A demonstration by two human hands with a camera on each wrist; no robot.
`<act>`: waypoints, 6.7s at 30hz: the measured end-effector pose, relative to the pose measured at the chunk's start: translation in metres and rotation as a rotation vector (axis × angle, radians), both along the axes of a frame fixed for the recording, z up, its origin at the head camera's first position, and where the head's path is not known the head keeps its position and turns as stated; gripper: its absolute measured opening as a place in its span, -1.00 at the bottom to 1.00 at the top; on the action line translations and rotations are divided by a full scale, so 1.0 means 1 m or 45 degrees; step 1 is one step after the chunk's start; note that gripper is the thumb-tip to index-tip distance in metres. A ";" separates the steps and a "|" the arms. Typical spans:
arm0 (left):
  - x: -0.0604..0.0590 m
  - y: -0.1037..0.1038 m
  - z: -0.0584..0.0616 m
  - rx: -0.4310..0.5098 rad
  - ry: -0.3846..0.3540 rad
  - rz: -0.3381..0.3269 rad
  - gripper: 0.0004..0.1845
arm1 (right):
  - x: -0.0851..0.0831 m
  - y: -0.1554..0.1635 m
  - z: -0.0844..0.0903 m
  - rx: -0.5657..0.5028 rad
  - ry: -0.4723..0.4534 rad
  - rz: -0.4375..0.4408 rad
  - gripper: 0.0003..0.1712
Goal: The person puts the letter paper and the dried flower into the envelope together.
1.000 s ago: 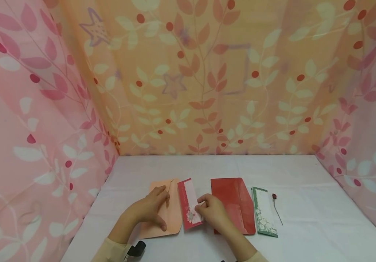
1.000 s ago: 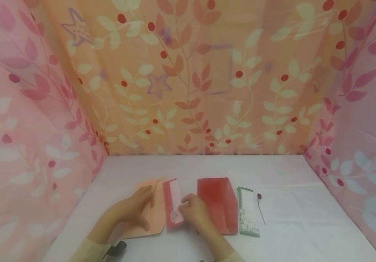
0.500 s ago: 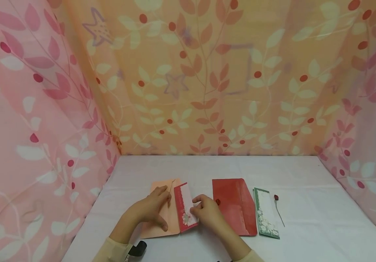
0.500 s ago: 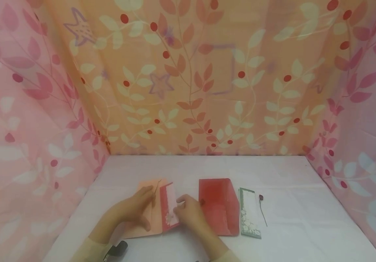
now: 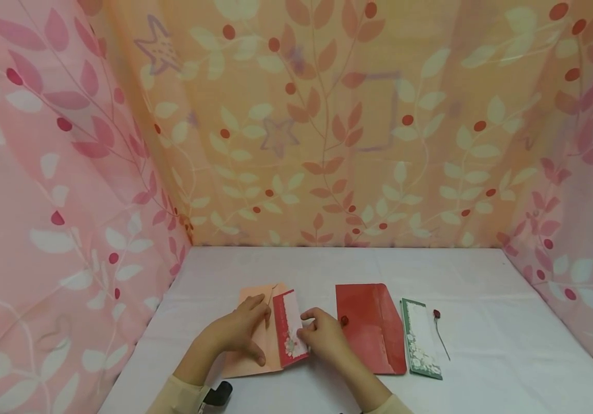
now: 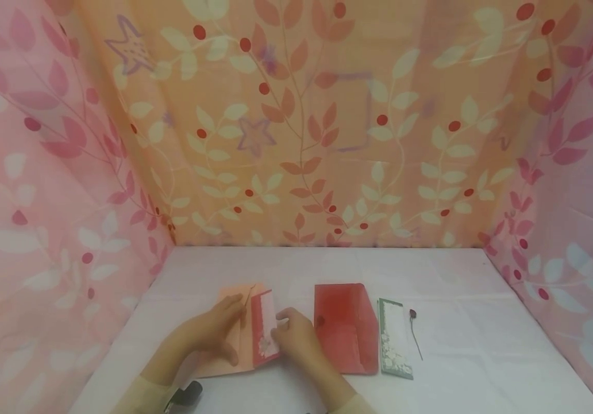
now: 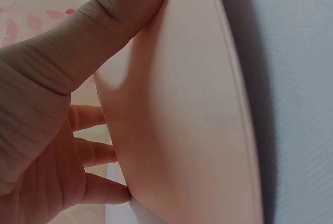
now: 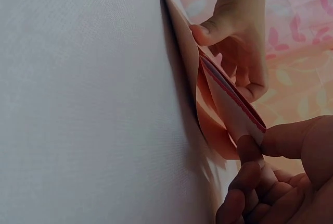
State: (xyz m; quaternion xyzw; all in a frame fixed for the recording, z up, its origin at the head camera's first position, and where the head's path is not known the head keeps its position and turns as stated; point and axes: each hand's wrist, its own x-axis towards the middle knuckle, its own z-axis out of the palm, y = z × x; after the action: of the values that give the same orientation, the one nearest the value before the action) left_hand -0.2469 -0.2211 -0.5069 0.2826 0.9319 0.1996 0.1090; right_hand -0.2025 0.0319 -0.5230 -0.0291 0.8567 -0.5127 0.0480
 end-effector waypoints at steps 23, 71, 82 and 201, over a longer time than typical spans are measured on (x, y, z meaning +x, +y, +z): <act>0.001 0.000 0.002 0.018 -0.002 -0.010 -0.03 | -0.008 -0.017 -0.012 -0.051 0.015 -0.008 -0.59; -0.001 -0.002 -0.002 0.000 0.049 -0.021 -0.02 | -0.022 -0.036 -0.011 0.023 0.052 0.002 -0.58; 0.001 -0.002 -0.001 0.004 0.055 -0.035 0.02 | -0.028 -0.030 -0.006 0.044 0.027 0.173 -0.48; 0.000 -0.004 -0.007 0.069 0.091 -0.080 -0.08 | 0.016 0.047 0.028 0.067 0.072 0.091 -0.51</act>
State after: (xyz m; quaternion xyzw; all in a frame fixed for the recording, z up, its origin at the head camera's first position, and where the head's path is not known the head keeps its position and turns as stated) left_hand -0.2472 -0.2255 -0.5135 0.3215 0.9202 0.2108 0.0741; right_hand -0.1868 0.0787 -0.4946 -0.0730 0.8693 -0.4870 0.0428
